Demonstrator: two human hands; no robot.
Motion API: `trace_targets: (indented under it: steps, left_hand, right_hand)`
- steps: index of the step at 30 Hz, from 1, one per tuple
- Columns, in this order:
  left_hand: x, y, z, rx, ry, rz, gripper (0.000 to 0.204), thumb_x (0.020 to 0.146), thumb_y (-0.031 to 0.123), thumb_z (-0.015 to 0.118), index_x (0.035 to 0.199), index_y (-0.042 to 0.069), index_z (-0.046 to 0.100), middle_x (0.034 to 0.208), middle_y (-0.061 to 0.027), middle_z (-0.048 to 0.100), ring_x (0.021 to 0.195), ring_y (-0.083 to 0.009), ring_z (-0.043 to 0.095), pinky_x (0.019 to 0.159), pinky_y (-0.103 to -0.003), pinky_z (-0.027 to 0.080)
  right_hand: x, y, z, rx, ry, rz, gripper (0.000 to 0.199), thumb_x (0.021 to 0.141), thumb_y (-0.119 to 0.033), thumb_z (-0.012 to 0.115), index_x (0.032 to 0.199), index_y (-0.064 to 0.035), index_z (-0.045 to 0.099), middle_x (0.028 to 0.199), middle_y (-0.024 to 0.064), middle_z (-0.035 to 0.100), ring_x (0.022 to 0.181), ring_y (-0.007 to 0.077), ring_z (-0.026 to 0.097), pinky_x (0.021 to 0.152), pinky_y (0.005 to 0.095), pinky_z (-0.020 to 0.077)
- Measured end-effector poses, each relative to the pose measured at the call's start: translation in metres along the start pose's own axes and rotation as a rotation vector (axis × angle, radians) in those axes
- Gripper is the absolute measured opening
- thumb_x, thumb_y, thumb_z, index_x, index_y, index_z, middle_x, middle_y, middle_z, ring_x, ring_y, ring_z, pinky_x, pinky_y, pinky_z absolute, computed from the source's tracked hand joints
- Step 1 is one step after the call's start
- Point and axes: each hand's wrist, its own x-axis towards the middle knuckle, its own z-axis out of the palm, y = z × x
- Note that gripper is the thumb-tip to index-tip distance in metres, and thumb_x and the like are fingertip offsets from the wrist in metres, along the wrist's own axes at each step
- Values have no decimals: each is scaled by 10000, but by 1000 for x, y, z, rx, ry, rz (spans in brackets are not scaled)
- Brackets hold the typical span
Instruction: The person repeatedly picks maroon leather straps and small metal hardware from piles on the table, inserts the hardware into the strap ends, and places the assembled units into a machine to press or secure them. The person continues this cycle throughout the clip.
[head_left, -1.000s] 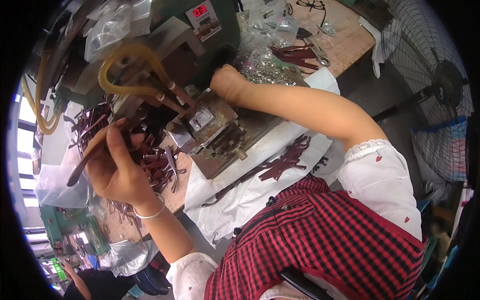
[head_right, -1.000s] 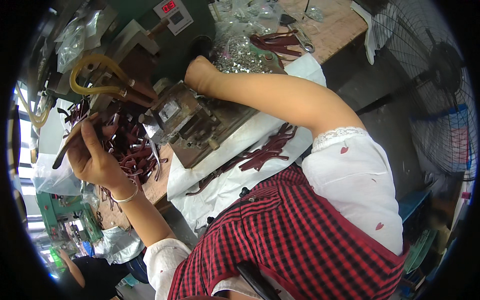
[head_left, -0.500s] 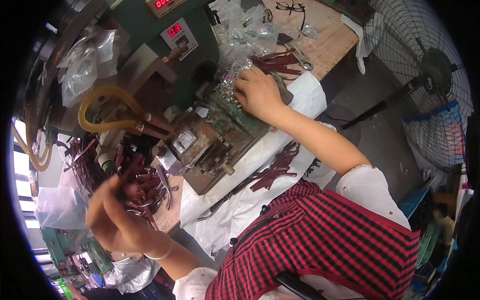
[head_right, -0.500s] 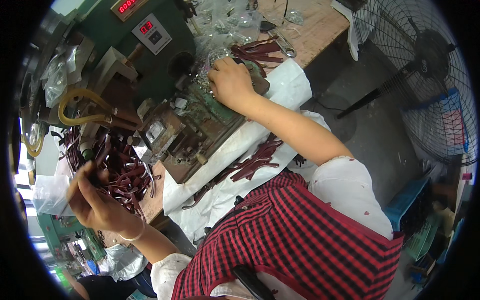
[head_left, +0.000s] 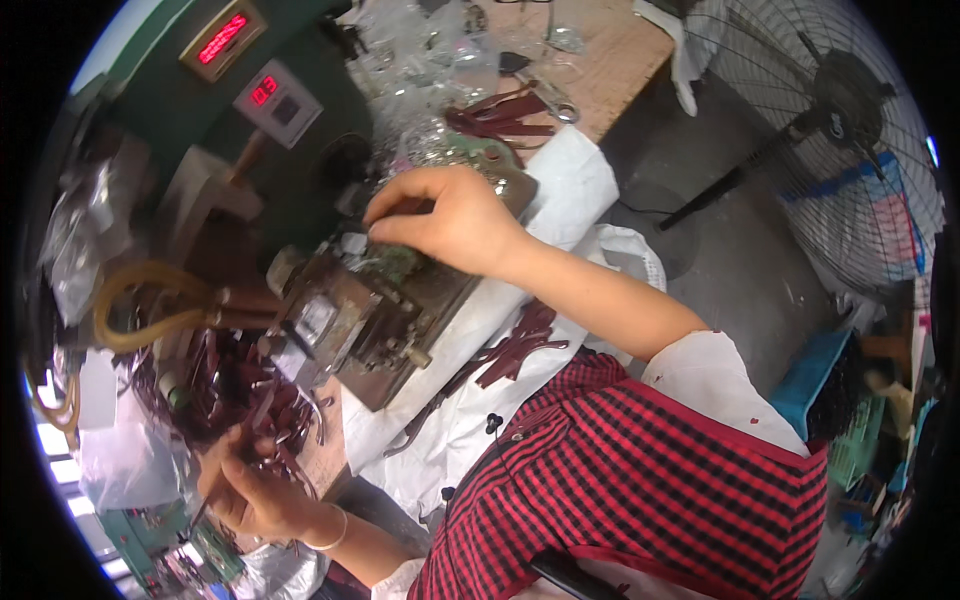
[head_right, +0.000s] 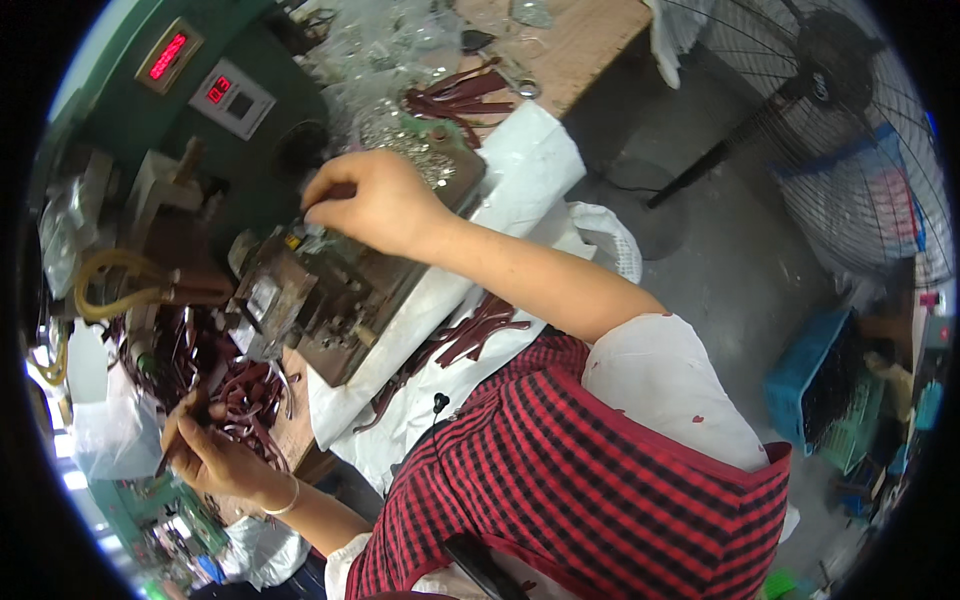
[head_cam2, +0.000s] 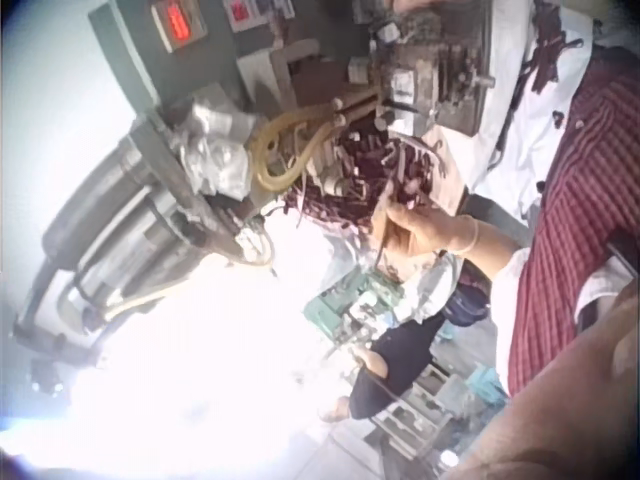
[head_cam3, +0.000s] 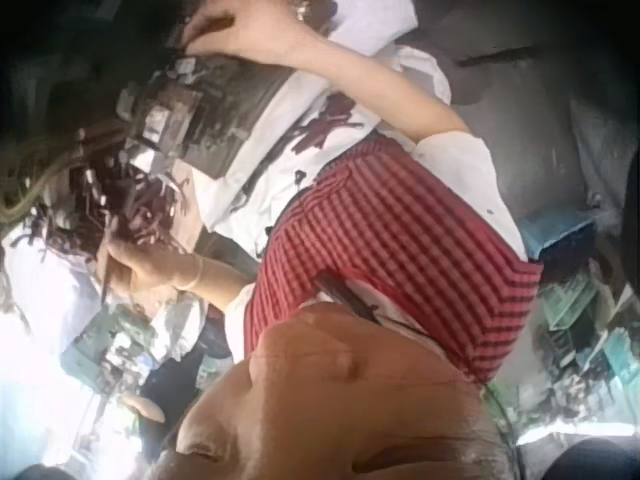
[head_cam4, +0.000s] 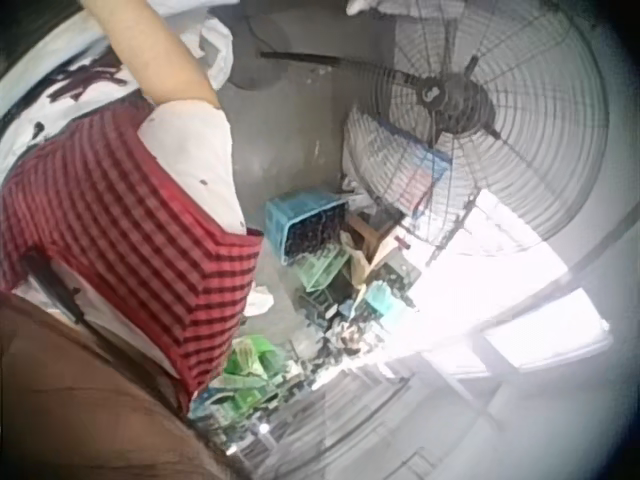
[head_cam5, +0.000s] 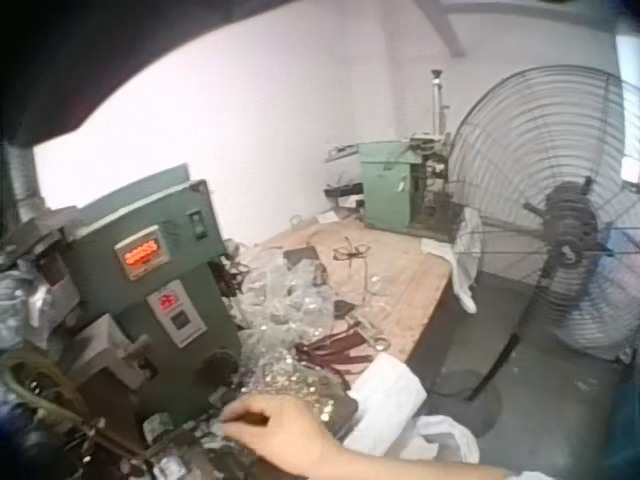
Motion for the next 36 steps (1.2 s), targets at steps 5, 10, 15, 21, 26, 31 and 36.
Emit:
trace_targets:
  steps: [5,10,15,21,26,31,36]
  left_hand:
    - [29,-9,23,-176,42,17,169,1031,109,563,1027,-50,621,1000,-186,707,661,-178,644,604,-249,546]
    - [51,1,32,-67,114,27,142,1000,81,603,1020,-59,590,926,-205,693,665,-211,685,615,-306,603]
    - [52,3,33,-177,104,17,132,993,72,619,1018,-56,598,907,-182,692,669,-222,692,622,-300,602]
    - [24,12,43,69,-63,247,35,911,-18,671,928,-40,649,904,-180,707,790,-254,721,716,-322,599]
    - [-2,8,82,443,-340,618,207,752,11,835,925,43,726,893,-121,747,634,-195,682,539,-269,509]
    - [-7,-8,86,443,-335,673,212,760,5,833,936,62,731,884,-124,749,637,-201,678,538,-272,509]
    - [-11,-12,87,408,-339,628,189,781,-37,811,944,15,730,859,-145,731,767,-272,751,679,-313,605]
  right_hand:
    - [-5,-21,59,-148,19,-328,228,835,-52,741,1061,-23,735,1004,87,725,927,194,695,809,305,542]
    - [-9,-19,81,363,-26,13,448,853,-3,694,1283,30,569,922,82,718,898,131,685,821,263,523]
    - [-12,-34,80,355,-85,89,488,859,13,677,1317,40,512,924,78,711,880,118,657,820,259,502]
    - [-33,-52,66,174,-149,-143,551,848,-31,638,1375,27,489,1124,204,713,1095,307,695,960,361,523]
    - [8,12,2,-291,90,-115,438,868,-81,669,1301,-42,611,1141,167,716,1060,280,698,929,371,539]
    - [18,52,-39,-318,521,-139,368,890,-79,676,1254,-44,636,1019,127,710,850,215,670,790,321,526]
    - [12,57,7,-760,39,-462,176,694,-146,741,867,-169,768,940,66,626,1007,295,603,819,422,514]
